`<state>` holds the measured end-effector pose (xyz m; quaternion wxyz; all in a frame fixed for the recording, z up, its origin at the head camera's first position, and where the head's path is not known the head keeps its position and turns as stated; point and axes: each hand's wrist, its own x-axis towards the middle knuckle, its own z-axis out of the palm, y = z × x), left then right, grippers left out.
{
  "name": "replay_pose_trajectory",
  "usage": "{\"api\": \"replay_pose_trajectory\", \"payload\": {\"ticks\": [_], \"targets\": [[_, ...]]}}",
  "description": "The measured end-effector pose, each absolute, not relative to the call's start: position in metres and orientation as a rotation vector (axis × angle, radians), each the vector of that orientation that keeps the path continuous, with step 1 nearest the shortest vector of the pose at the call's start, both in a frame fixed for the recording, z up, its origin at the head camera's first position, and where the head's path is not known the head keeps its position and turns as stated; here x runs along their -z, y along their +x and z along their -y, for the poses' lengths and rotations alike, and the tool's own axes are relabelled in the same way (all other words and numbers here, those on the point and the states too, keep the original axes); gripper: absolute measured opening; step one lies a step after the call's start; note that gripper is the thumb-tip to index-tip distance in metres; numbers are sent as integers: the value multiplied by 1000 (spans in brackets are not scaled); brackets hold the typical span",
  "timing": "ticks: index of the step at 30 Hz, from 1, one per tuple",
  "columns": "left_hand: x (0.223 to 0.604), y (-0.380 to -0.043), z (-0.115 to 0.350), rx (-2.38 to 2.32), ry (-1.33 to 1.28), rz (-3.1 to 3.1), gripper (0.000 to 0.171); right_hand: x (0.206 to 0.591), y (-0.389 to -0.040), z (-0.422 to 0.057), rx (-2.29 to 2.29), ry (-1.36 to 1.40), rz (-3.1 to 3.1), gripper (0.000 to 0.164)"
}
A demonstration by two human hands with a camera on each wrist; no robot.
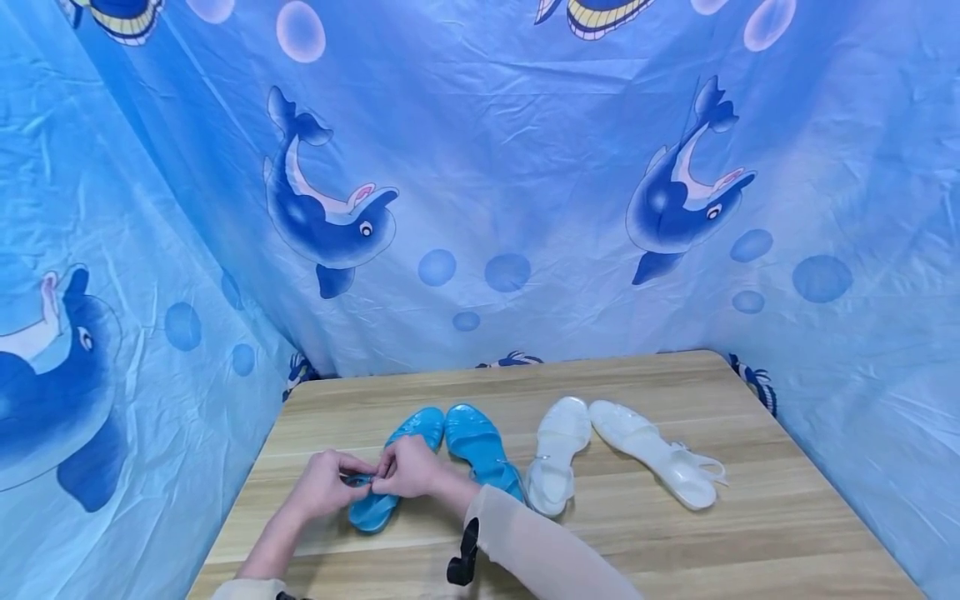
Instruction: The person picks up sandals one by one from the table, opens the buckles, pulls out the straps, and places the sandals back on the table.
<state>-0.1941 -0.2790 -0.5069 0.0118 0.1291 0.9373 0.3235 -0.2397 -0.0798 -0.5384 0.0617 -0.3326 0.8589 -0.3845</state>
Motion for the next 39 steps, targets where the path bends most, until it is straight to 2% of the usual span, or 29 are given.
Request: {"api": "replay_pose_trajectory", "payload": {"ticks": [7,12,16,21,27,32,39], "targets": [[509,-193,279,-1047,301,-2927,22,540,-241,78,1209,-1006,-2589,10],[510,-192,278,-1073,270,-2921,26,536,-240,77,1245,-968,-2581,16],[510,-191,279,-1059,274,-2927,25,535,-238,77,1250,-914,-2596,12],[511,-191,280,-1063,306,-2945,21,536,-237,78,1270,-873,-2590,15],[511,-190,277,-1118,212,-2961,20,533,-238,81,1294,-908,-2622,14],[511,-189,276,-1143,194,-2959,21,532,-235,82,1283,-820,-2640,8],[512,-189,277,-1143,186,-2945,21,533,-235,84,1329,-782,-2637,11]]}}
